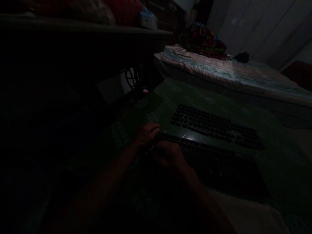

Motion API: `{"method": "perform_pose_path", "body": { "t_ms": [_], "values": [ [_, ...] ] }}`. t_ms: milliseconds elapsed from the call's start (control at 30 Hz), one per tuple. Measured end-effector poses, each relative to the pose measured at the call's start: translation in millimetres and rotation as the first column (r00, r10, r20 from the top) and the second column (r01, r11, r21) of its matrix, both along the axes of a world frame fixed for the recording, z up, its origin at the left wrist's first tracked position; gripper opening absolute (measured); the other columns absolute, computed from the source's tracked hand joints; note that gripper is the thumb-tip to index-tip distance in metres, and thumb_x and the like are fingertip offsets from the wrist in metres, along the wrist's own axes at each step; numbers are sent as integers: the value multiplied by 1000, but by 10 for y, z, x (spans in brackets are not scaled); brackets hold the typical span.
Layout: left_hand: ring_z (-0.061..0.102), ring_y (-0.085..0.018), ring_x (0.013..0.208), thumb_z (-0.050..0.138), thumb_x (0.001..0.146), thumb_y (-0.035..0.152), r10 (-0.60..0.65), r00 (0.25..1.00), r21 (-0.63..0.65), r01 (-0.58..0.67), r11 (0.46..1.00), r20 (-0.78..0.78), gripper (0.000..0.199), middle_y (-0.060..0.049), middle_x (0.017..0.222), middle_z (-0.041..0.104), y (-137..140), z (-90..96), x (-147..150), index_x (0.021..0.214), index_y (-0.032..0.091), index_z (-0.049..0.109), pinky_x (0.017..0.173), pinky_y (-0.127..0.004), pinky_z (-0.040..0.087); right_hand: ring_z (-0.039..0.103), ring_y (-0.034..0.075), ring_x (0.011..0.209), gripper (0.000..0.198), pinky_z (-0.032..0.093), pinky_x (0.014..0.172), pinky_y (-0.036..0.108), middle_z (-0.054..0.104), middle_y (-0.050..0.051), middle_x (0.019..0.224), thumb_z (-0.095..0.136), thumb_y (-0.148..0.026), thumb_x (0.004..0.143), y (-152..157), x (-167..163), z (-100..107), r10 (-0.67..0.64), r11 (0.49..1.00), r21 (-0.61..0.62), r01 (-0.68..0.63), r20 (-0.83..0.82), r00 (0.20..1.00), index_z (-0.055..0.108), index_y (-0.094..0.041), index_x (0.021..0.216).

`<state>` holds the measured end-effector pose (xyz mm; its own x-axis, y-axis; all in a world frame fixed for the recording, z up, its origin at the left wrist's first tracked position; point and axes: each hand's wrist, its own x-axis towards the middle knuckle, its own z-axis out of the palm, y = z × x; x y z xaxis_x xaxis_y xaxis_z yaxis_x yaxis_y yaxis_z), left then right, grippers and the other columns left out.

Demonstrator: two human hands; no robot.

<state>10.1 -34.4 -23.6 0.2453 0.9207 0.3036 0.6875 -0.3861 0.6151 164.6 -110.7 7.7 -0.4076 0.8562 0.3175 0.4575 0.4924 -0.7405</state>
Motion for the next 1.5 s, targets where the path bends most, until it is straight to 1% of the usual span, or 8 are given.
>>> {"method": "perform_pose_path", "body": {
  "t_ms": [100, 233, 567, 700, 867, 1000, 1267, 1500],
  "values": [
    [62, -17, 86, 44, 83, 25, 2, 1000, -11, -2, 1000, -3, 24, -4, 93, 66, -6, 14, 5, 91, 18, 66, 80, -28, 49, 57, 13, 57, 10, 42, 53, 22, 66, 3, 66, 56, -16, 73, 37, 2, -36, -43, 997, 64, 44, -16, 999, 65, -18, 72],
    [62, -17, 87, 44, 83, 24, -5, 1000, -11, 5, 1000, 8, 24, -5, 95, 66, -10, 19, 0, 92, 18, 66, 81, -28, 49, 53, 12, 54, 12, 40, 52, 23, 62, 2, 61, 54, -13, 73, 42, 1, -52, 32, 990, 138, -35, 28, 999, 62, -18, 65],
    [61, -16, 85, 44, 83, 25, -6, 1000, 2, 6, 1000, 10, 24, -4, 92, 66, 0, -13, -2, 91, 19, 66, 79, -28, 48, 51, 11, 52, 12, 38, 49, 21, 59, 1, 59, 54, -14, 73, 9, 16, -1, 5, 997, 79, -7, 26, 1000, 61, -18, 64],
    [62, -16, 85, 45, 83, 26, -10, 1000, 1, 10, 1000, 13, 24, -4, 92, 66, 9, -34, -5, 91, 19, 66, 80, -28, 48, 48, 10, 49, 14, 36, 48, 20, 56, -1, 55, 55, -13, 72, 4, -1, -18, 56, 998, 28, -57, 27, 998, 59, -18, 60],
    [61, -15, 86, 44, 84, 26, -12, 1000, 7, 12, 1000, 12, 24, -2, 93, 66, 15, -43, -8, 92, 20, 66, 80, -27, 48, 56, 12, 57, 9, 43, 54, 22, 64, 1, 66, 56, -14, 74, 0, -68, -74, 66, 997, 41, -65, -24, 998, 63, -18, 70],
    [62, -16, 87, 44, 84, 26, -12, 1000, 7, 11, 1000, 28, 25, -3, 96, 66, 18, -57, -7, 94, 20, 65, 81, -27, 48, 53, 11, 55, 12, 41, 53, 22, 62, 1, 63, 56, -13, 74, 7, -55, -65, 91, 994, 54, -92, 15, 996, 62, -18, 65],
    [62, -16, 85, 44, 83, 26, -6, 1000, 2, 6, 1000, 16, 23, -4, 92, 66, 6, -37, -3, 90, 19, 66, 79, -27, 48, 58, 13, 58, 8, 44, 54, 23, 65, 2, 64, 58, -14, 69, 18, -16, -23, 30, 995, -93, -40, -104, 994, 65, -17, 69],
    [62, -17, 85, 45, 83, 25, -4, 1000, -1, 4, 1000, 7, 24, -4, 92, 66, 2, -18, 3, 91, 19, 66, 78, -28, 49, 55, 12, 53, 9, 42, 49, 21, 61, 0, 59, 57, -12, 66, 18, 36, 33, 7, 981, -194, -24, -88, 996, 65, -17, 64]
  ]
}}
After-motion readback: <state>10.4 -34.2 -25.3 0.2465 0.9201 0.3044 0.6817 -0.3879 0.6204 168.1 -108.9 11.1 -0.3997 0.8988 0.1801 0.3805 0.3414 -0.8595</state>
